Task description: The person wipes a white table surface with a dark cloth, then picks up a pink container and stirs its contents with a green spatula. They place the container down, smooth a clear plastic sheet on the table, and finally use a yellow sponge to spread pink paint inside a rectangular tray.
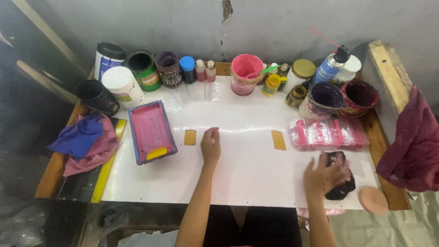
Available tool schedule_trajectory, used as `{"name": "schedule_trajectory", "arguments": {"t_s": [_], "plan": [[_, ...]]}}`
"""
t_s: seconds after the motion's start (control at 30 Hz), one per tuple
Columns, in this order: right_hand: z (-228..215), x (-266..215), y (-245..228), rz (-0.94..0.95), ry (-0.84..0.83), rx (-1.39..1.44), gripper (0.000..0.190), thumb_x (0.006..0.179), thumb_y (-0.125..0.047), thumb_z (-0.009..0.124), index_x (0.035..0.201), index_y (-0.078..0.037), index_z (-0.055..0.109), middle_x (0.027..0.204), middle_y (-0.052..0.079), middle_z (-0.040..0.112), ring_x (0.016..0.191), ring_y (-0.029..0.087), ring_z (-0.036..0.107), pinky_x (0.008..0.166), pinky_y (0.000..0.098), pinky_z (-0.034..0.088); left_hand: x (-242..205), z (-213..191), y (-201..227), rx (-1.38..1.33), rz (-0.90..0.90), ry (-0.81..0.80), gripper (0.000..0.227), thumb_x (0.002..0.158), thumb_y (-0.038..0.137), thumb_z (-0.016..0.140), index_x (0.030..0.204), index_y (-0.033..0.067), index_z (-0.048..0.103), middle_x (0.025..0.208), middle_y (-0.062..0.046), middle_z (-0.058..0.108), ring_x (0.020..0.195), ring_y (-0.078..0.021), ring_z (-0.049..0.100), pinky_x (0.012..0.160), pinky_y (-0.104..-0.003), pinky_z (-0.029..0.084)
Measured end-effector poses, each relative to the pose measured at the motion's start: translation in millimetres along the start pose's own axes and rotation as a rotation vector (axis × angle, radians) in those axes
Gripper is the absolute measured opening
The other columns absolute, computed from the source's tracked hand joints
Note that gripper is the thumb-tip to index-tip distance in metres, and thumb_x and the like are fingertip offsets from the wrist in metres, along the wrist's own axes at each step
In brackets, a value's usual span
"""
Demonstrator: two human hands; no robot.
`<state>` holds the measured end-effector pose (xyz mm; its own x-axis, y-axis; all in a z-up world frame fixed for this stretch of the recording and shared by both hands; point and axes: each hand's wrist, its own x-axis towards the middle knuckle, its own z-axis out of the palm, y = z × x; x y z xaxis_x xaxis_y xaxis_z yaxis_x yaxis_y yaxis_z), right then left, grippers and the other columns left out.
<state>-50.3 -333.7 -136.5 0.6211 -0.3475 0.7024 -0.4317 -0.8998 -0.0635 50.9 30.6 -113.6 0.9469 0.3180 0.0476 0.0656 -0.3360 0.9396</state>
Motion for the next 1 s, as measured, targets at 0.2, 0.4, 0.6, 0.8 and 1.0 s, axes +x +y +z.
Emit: {"name": "schedule_trajectory", "arguments": {"t_s": [0.2, 0.4, 0.6, 0.8, 1.0], "plan": [[4, -35, -114, -0.447, -0.21, 0.575, 0.03, 0.098, -0.021, 0.063, 0.126, -0.014, 0.07, 0.132, 0.029, 0.061, 0.131, 0.044, 0.057, 0.113, 0.05, 0.044, 40, 24, 25, 0.371, 0.29, -0.089, 0.037, 0.11, 0.029, 0.047, 0.134, 0.0053, 0.06, 0.148, -0.018, 0.049, 0.146, -0.0324, 0.04, 0.122, -0.047, 0.033], [4, -29, -178, -0.46, -0.293, 0.586, 0.035, 0.102, -0.017, 0.055, 0.135, -0.008, 0.063, 0.137, 0.023, 0.06, 0.132, 0.036, 0.057, 0.114, 0.0435, 0.046, 83, 18, 50, 0.671, 0.327, -0.064, 0.043, 0.108, 0.035, 0.05, 0.136, 0.0043, 0.063, 0.162, -0.022, 0.037, 0.153, -0.0364, 0.029, 0.124, -0.058, 0.023], [37, 1, -212, -0.402, -0.546, 0.56, 0.033, 0.108, -0.023, 0.047, 0.137, -0.015, 0.06, 0.145, 0.01, 0.054, 0.143, 0.023, 0.048, 0.122, 0.0337, 0.038, 127, 39, 15, 0.736, 0.29, -0.129, 0.056, 0.107, 0.049, 0.043, 0.148, 0.0106, 0.053, 0.159, -0.013, 0.046, 0.152, -0.0259, 0.035, 0.126, -0.055, 0.016], [66, 35, -259, -0.303, -0.591, 0.695, 0.027, 0.108, -0.02, 0.049, 0.129, -0.014, 0.065, 0.14, 0.006, 0.058, 0.141, 0.019, 0.05, 0.12, 0.03, 0.04, 125, 37, -2, 0.318, 0.299, 0.12, 0.029, 0.108, 0.013, 0.054, 0.134, 0.0063, 0.065, 0.132, -0.016, 0.067, 0.125, -0.0277, 0.064, 0.108, -0.038, 0.052], [96, 53, -325, -0.21, -0.682, 0.915, 0.024, 0.105, -0.017, 0.057, 0.125, -0.013, 0.07, 0.134, 0.006, 0.062, 0.138, 0.022, 0.053, 0.118, 0.0345, 0.042, 144, 35, -5, 0.179, 0.153, 0.235, 0.02, 0.101, 0.012, 0.066, 0.119, 0.0128, 0.075, 0.106, -0.007, 0.078, 0.097, -0.0236, 0.076, 0.084, -0.033, 0.062]]}}
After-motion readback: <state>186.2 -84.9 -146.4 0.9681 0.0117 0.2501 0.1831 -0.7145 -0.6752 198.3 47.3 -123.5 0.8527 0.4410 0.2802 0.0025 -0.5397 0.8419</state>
